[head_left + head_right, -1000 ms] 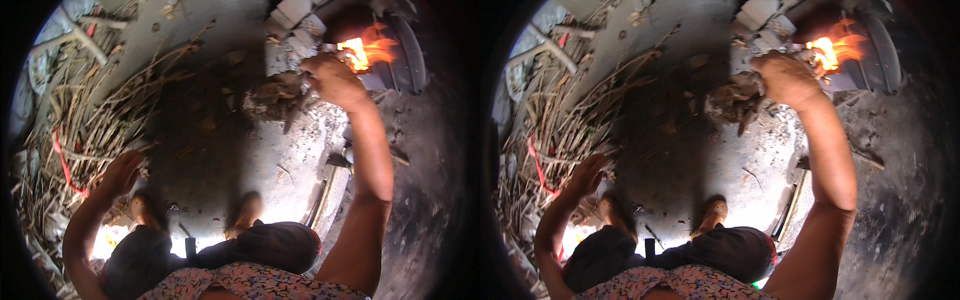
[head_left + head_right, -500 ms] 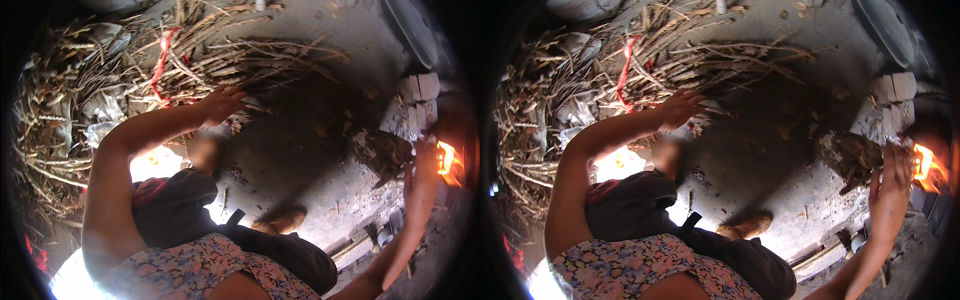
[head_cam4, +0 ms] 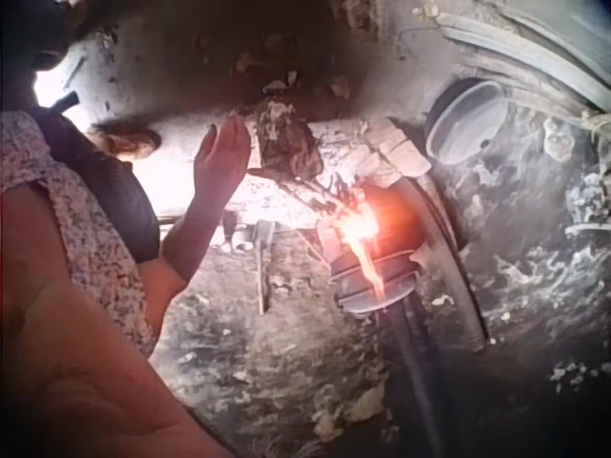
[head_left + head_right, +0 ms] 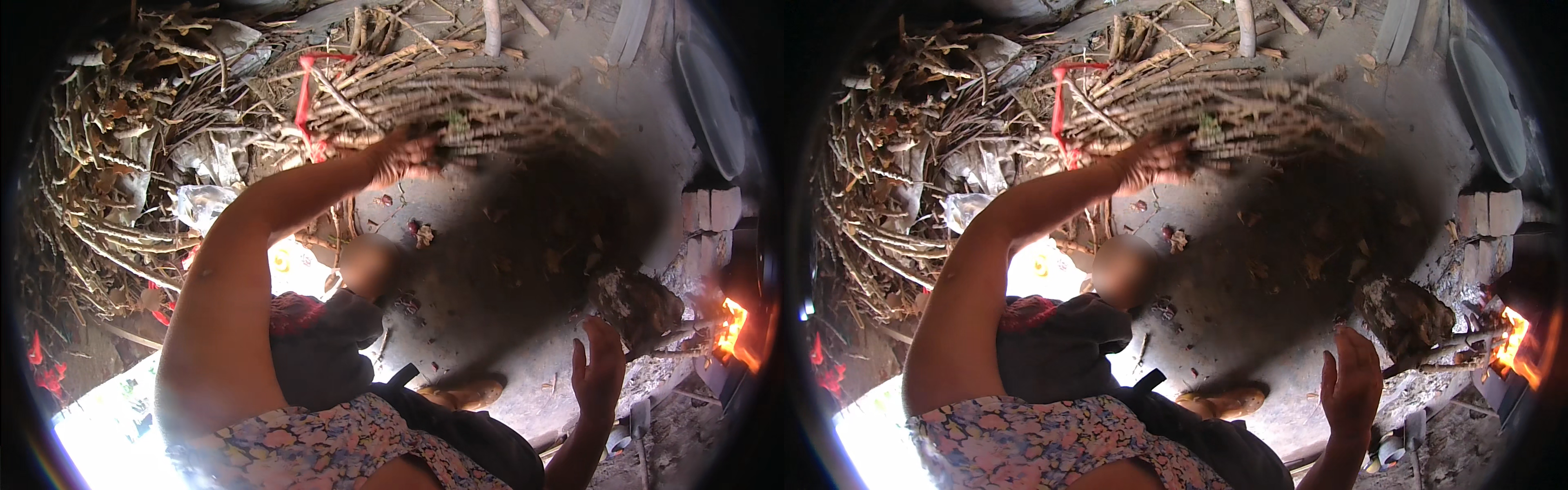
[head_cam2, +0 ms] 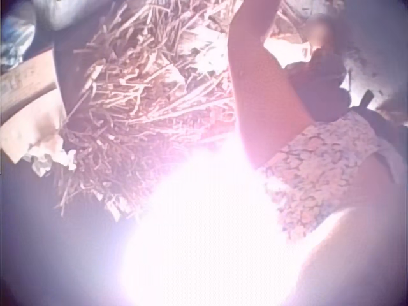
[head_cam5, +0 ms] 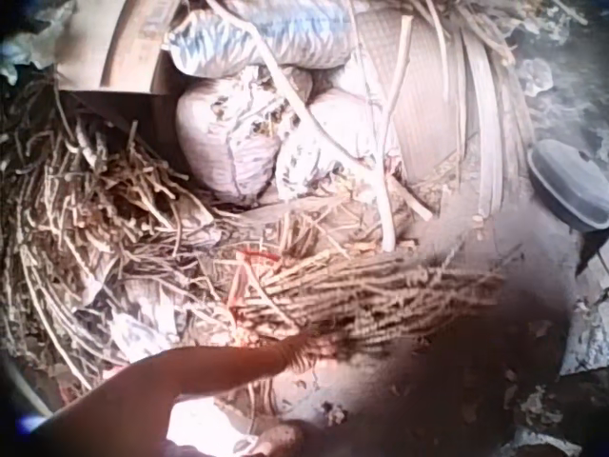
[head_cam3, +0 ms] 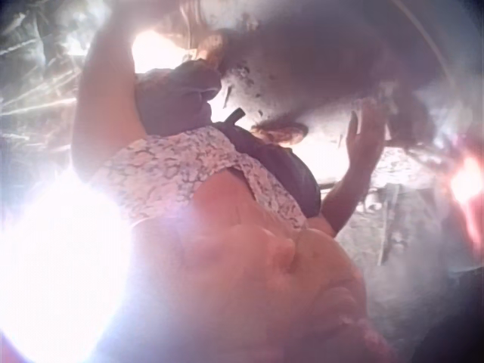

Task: The person shells peanuts by hand, then stands up to tend a wood-fired stove, adjusting burning sticks and using a tool inside a large pot.

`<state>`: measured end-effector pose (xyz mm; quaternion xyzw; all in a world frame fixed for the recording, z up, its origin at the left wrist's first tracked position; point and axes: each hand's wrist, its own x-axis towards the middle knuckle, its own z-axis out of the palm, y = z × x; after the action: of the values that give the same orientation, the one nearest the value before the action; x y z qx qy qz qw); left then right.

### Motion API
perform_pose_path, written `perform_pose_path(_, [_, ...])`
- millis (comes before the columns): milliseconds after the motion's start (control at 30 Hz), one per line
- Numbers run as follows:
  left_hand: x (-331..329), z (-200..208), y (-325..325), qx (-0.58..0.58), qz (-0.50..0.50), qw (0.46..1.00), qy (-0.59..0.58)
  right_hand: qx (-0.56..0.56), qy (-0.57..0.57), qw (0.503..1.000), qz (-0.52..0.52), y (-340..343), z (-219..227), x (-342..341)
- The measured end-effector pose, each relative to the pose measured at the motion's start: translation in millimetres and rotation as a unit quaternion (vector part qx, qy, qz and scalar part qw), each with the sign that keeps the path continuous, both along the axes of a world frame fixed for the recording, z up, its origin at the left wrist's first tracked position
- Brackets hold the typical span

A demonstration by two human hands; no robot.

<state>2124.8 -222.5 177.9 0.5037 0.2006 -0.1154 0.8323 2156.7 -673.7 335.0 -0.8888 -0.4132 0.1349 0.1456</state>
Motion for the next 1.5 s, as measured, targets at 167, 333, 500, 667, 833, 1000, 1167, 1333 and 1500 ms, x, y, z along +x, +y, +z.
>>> perform_pose_path(167, [30, -14, 75, 0.765, -0.263, 0.578, -0.105, -0.013, 0.022, 1.0, -0.003, 5, -3, 3])
perform_pose_path(333, [42, -14, 121, 0.902, -0.339, 0.261, -0.06, -0.021, 0.056, 0.998, -0.026, 2, -14, -3])
perform_pose_path(500, [39, -11, 106, 0.812, -0.428, 0.395, -0.042, -0.019, 0.1, 0.995, -0.007, 3, -32, -10])
perform_pose_path(667, [-96, -20, 80, 0.73, -0.346, 0.557, -0.191, -0.017, 0.115, 0.993, 0.035, 11, -47, -16])
perform_pose_path(833, [-225, 2, 48, 0.553, -0.565, 0.607, -0.078, -0.01, 0.112, 0.991, 0.077, 17, -56, -17])
perform_pose_path(1000, [-308, 14, 55, 0.553, -0.663, 0.487, 0.129, 0.002, 0.146, 0.984, 0.098, 27, -61, -22])
perform_pose_path(1167, [-385, 41, 165, 0.6, -0.588, 0.346, 0.418, -0.018, 0.144, 0.985, 0.089, 21, -62, -25])
perform_pose_path(1333, [-424, 46, 200, 0.629, -0.494, 0.43, 0.418, -0.032, 0.132, 0.986, 0.098, 13, -65, -34])
perform_pose_path(1500, [-292, 26, 112, 0.588, -0.526, 0.489, 0.371, -0.044, 0.168, 0.981, 0.089, 21, -61, -45])
